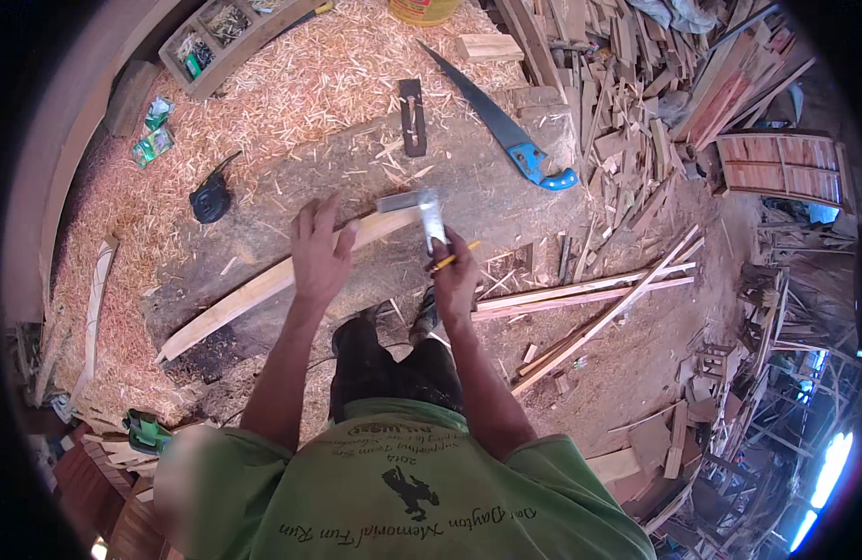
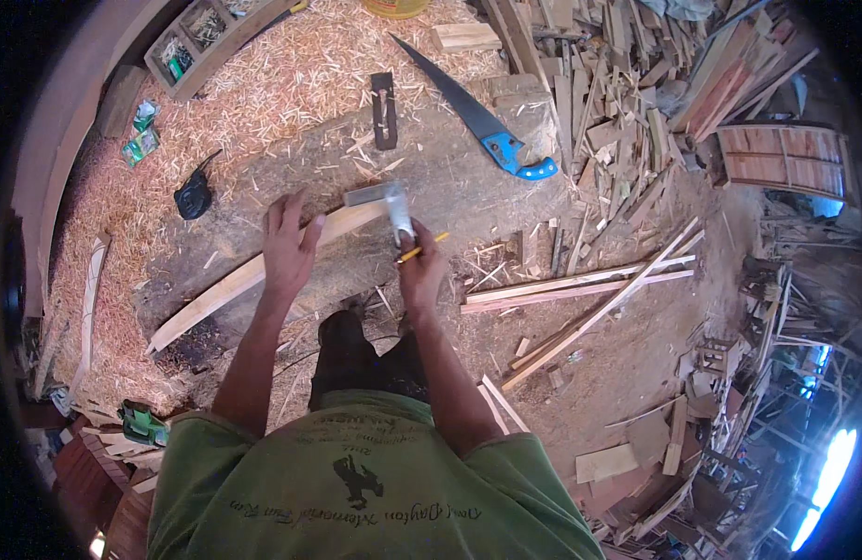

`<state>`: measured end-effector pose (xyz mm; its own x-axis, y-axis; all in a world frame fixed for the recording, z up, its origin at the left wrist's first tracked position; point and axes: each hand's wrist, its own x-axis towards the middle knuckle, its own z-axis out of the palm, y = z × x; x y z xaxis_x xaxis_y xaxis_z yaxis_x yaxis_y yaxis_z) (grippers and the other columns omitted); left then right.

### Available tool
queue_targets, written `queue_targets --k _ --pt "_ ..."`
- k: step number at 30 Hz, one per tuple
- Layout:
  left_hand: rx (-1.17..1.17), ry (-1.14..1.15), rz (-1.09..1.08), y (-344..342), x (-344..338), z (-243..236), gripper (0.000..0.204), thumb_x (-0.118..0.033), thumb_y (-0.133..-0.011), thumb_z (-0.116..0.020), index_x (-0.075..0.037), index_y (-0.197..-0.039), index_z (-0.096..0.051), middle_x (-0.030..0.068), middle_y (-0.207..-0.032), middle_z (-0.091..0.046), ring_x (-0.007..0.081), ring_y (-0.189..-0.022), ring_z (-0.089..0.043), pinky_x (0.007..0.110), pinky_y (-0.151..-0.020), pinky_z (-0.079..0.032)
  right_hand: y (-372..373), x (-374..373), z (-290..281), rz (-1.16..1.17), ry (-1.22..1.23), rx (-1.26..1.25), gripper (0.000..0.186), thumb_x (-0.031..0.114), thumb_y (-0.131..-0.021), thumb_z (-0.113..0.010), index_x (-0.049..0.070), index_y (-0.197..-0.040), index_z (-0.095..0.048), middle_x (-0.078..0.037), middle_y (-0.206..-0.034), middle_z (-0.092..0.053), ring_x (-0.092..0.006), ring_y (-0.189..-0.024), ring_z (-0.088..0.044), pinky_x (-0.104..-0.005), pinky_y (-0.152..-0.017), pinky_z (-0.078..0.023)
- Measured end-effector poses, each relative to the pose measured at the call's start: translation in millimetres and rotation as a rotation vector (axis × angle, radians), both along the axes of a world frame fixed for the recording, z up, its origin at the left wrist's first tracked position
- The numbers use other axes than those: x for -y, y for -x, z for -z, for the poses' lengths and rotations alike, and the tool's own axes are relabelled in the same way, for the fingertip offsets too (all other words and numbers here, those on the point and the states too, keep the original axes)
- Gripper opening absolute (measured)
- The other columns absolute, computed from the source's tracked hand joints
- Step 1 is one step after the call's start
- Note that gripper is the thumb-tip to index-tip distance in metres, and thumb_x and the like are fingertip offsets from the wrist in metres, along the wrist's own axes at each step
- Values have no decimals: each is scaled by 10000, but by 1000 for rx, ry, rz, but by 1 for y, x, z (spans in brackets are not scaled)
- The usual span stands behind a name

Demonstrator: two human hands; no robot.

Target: The person measures and marks a piece of wood with a tape measure, a try square, and a pencil, then cuts the marked wood with a hand saw.

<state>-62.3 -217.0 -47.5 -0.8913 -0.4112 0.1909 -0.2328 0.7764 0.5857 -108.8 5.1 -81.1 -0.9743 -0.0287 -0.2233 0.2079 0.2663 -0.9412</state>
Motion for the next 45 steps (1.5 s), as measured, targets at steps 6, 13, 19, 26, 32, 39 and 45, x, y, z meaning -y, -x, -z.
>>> queue_targets --k 6,13,19,26,32,39,45 --pt "28 21 5 54 -51 39 421 -293 -958 -670 -120 -1338 -614 179 -1251 -597 407 -1167 -537 514 -1013 -447 19 15 14 -158 -26 37 350 229 -1020 -647 -6 -1278 -670 -36 -786 -655 -97 -657 -589 -277 -585 -474" --pt "5 100 -145 65 -70 57 349 -330 -948 -673 -164 -1254 -649 99 -1151 -634 348 -1093 -578 496 -946 -473 33 0 27 -221 86 67 321 185 -1020 -643 -2 -1279 -671 -44 -783 -655 -97 -661 -586 -287 -598 -486" --pt "58 125 -170 65 -71 58 343 -368 -947 -667 -199 -1246 -663 73 -1128 -640 332 -1073 -588 485 -929 -481 32 -14 30 -285 52 -1 298 162 -1017 -638 25 -1281 -666 -124 -887 -706 -204 -762 -665 -337 -673 -525" --pt "6 193 -161 65 -73 62 356 -408 -953 -662 -218 -1253 -680 45 -1127 -657 308 -1072 -594 465 -920 -474 38 -69 14 -286 -195 -157 317 216 -1042 -597 65 -1317 -642 -210 -928 -745 -347 -858 -739 -418 -755 -556" --pt "19 141 -159 67 -74 59 370 -397 -971 -655 -198 -1281 -700 61 -1161 -671 323 -1078 -590 453 -971 -460 47 -86 -14 -275 -45 -31 311 204 -1043 -535 24 -1280 -626 -183 -883 -743 -337 -768 -740 -420 -710 -557" --pt "42 130 -170 66 -74 58 373 -395 -961 -673 -204 -1279 -713 53 -1163 -684 310 -1066 -598 436 -961 -467 52 -72 -6 -440 -31 -291 319 95 -945 -599 12 -1253 -613 -204 -1022 -741 -357 -902 -750 -407 -804 -576" --pt "26 110 -165 66 -72 61 370 -414 -964 -653 -254 -1293 -702 25 -1156 -677 283 -1089 -599 447 -942 -451 55 -55 -8 -381 92 -202 304 81 -931 -610 9 -1225 -646 -223 -1095 -729 -382 -1006 -736 -413 -867 -570"
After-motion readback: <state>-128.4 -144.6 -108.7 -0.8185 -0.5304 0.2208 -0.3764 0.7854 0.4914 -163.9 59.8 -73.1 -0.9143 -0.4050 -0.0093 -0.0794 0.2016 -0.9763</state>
